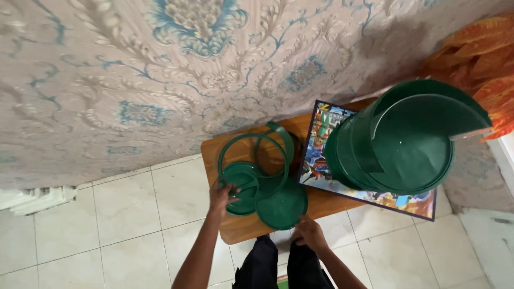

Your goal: The person disassembles a green plastic container by removing the lid, separating the inner liner, and peeling off the outer shell. The components are placed on a wooden table.

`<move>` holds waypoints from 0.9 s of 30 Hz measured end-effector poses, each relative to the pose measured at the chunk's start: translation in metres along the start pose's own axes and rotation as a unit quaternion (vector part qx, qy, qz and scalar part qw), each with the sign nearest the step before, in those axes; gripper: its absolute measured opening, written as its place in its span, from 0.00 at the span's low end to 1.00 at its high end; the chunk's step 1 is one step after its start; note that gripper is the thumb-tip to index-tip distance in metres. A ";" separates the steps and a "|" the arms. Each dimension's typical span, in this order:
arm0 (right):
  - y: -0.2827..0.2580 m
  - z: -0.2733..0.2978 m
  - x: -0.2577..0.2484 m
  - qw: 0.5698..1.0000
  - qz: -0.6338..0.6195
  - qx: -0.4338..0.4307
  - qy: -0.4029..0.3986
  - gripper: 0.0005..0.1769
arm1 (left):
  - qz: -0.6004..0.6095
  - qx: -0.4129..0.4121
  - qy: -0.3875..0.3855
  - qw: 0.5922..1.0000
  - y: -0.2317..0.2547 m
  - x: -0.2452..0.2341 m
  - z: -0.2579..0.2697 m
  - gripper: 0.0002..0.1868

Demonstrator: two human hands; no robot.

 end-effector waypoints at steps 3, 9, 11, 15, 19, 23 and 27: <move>0.032 0.026 -0.017 0.996 0.034 0.075 0.046 0.26 | 0.053 -0.029 0.000 0.998 -0.028 0.030 -0.028 0.18; 0.065 0.065 -0.033 0.987 0.006 0.141 0.078 0.22 | 0.136 -0.081 -0.014 0.987 -0.062 0.074 -0.051 0.08; 0.069 0.071 -0.038 0.984 0.007 0.150 0.091 0.21 | 0.149 -0.097 -0.017 0.984 -0.060 0.084 -0.059 0.06; 0.068 0.082 -0.043 0.989 -0.009 0.123 0.084 0.21 | 0.110 -0.134 -0.003 0.985 -0.062 0.089 -0.070 0.06; 0.061 0.086 -0.053 0.992 0.036 0.103 0.068 0.21 | 0.095 -0.137 -0.013 0.986 -0.070 0.084 -0.089 0.09; 0.054 0.087 -0.060 0.992 0.035 0.098 0.065 0.21 | 0.009 -0.184 0.055 0.981 -0.081 0.069 -0.090 0.13; 0.039 0.082 -0.065 0.995 0.026 0.080 0.048 0.20 | -0.126 -0.220 0.134 0.958 -0.064 0.059 -0.066 0.19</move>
Point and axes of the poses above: each hand's wrist, its own z-axis away from the middle knuckle, its own x-axis out of the palm, y = z × x, the point moved 10 cm from there along -z, towards the middle knuckle, and after that the axes turned 7 degrees about -x, right-handed, at the moved point
